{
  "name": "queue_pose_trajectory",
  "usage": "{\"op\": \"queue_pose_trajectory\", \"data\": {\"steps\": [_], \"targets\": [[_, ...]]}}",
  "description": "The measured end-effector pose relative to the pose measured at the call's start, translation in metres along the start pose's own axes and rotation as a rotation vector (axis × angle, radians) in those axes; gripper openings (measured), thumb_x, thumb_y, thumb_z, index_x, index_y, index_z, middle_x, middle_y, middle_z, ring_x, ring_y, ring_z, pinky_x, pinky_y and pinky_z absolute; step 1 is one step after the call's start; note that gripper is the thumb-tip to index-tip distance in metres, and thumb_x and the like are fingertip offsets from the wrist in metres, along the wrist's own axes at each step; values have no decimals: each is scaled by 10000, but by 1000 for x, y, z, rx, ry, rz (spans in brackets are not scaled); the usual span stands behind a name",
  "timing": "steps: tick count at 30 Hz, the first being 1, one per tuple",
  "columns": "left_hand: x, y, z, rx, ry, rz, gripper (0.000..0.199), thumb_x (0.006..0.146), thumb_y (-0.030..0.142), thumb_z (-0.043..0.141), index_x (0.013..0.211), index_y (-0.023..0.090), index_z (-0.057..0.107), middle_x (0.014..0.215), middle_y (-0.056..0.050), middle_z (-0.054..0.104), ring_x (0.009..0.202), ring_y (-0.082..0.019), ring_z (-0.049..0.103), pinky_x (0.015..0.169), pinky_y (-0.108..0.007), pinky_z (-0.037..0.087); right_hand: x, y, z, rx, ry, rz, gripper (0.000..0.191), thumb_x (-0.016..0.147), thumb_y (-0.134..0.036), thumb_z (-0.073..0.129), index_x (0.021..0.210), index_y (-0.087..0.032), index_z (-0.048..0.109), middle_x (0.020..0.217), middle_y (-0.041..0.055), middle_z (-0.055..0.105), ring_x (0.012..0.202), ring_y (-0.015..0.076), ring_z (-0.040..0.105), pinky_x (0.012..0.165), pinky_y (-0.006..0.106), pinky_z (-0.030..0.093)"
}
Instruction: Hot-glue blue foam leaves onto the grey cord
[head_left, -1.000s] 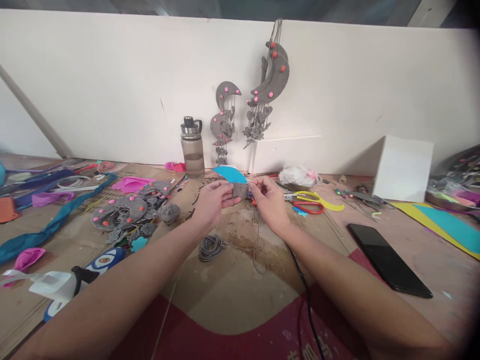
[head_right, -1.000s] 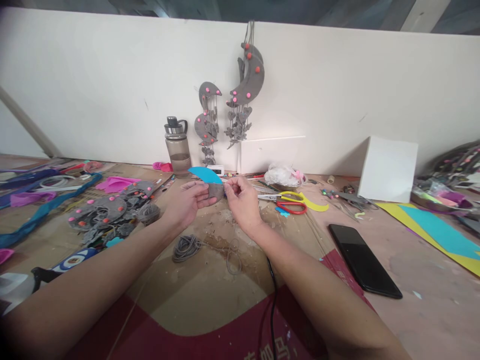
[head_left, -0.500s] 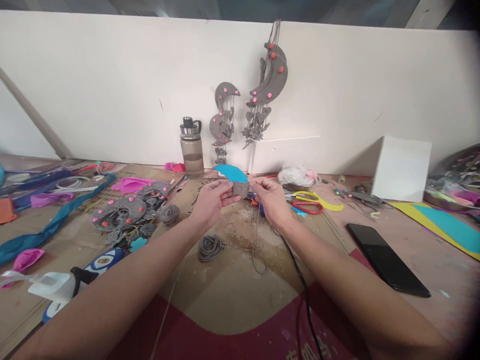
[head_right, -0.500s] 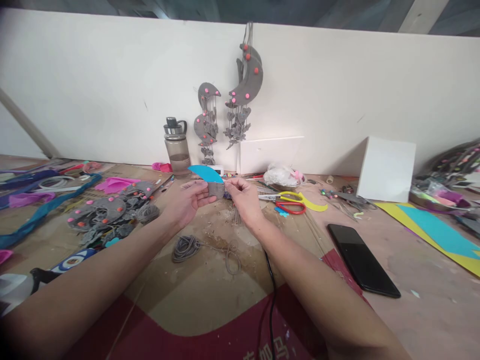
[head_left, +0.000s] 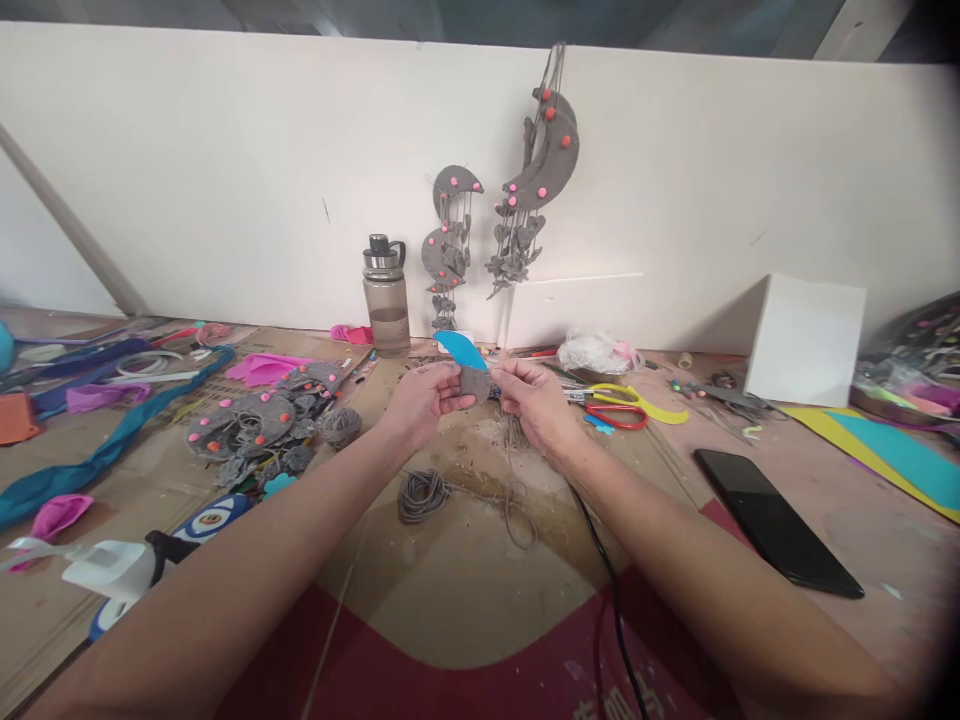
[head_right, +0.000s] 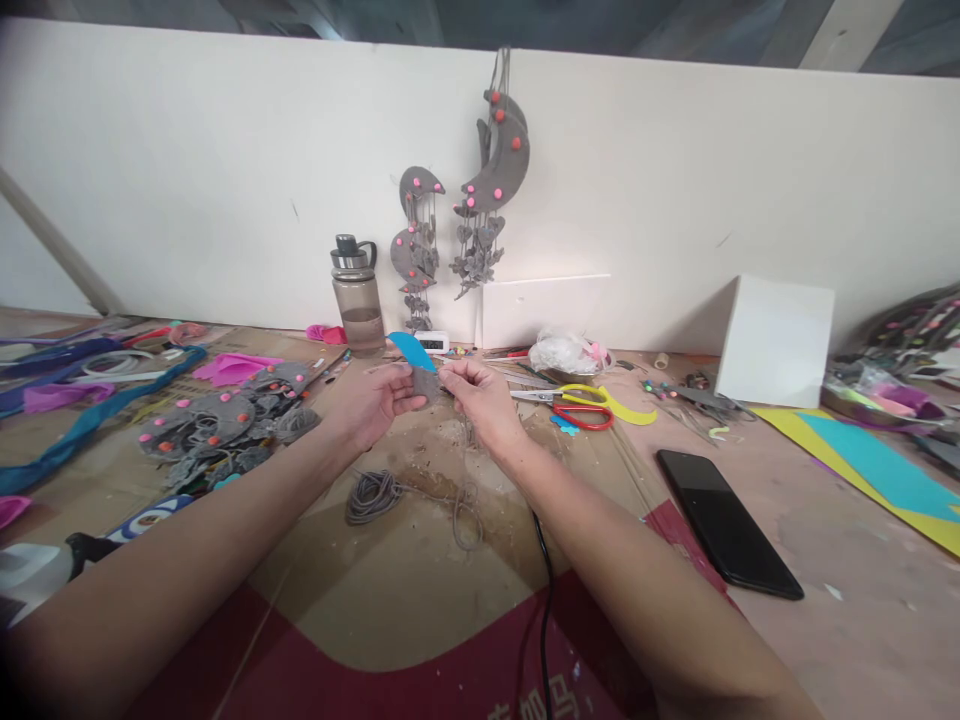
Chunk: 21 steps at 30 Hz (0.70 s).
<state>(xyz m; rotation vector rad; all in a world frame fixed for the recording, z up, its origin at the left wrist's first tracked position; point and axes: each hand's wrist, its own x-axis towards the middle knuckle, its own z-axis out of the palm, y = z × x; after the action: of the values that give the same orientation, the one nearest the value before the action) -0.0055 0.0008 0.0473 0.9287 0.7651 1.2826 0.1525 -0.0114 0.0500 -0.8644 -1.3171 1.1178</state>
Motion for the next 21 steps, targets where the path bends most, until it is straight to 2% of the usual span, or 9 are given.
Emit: {"op": "queue_pose_trajectory", "data": {"steps": [5, 9, 13, 16, 19, 21], "targets": [[0, -4, 1, -29, 27, 1, 109, 719, 195, 657, 778, 109, 626, 704, -36, 642, 590, -90, 585, 533, -197, 501, -5, 3, 7, 24, -1, 6, 294, 650, -456, 715, 711, -187, 612, 604, -47, 457, 524, 75, 310, 470, 217, 248], [-5, -6, 5, 3, 22, 42, 123, 713, 183, 665, 754, 123, 567, 703, -33, 619, 608, -101, 589, 554, -219, 501, -5, 7, 9, 8, 49, -9, 274, 668, -447, 697, 723, -191, 616, 609, -42, 473, 532, 83, 323, 475, 223, 255], [-10, -9, 13, 38, -19, 127, 192, 686, 185, 687, 800, 147, 536, 764, -19, 613, 669, -111, 593, 613, -257, 508, -3, 11, 9, -18, 102, -35, 276, 675, -452, 682, 699, -189, 601, 632, -34, 513, 537, 86, 346, 483, 230, 270], [-13, -12, 19, 146, -37, 196, 314, 635, 165, 732, 878, 156, 532, 870, -33, 632, 757, -127, 600, 625, -253, 500, -3, 13, 8, -70, 126, -82, 274, 702, -457, 658, 725, -190, 606, 648, -27, 529, 556, 96, 387, 502, 235, 301], [-15, -13, 23, 261, -40, 209, 407, 613, 182, 766, 930, 152, 513, 937, -64, 646, 807, -156, 617, 601, -254, 501, -4, 13, 8, -124, 117, -114, 251, 725, -438, 642, 715, -192, 599, 609, -34, 506, 549, 100, 391, 517, 242, 318], [-17, -14, 25, 274, -40, 200, 400, 637, 211, 756, 932, 157, 492, 939, -66, 649, 779, -156, 622, 578, -261, 507, -5, 12, 9, -146, 96, -127, 232, 736, -417, 637, 701, -191, 598, 600, -37, 498, 542, 97, 382, 525, 245, 323]]}}
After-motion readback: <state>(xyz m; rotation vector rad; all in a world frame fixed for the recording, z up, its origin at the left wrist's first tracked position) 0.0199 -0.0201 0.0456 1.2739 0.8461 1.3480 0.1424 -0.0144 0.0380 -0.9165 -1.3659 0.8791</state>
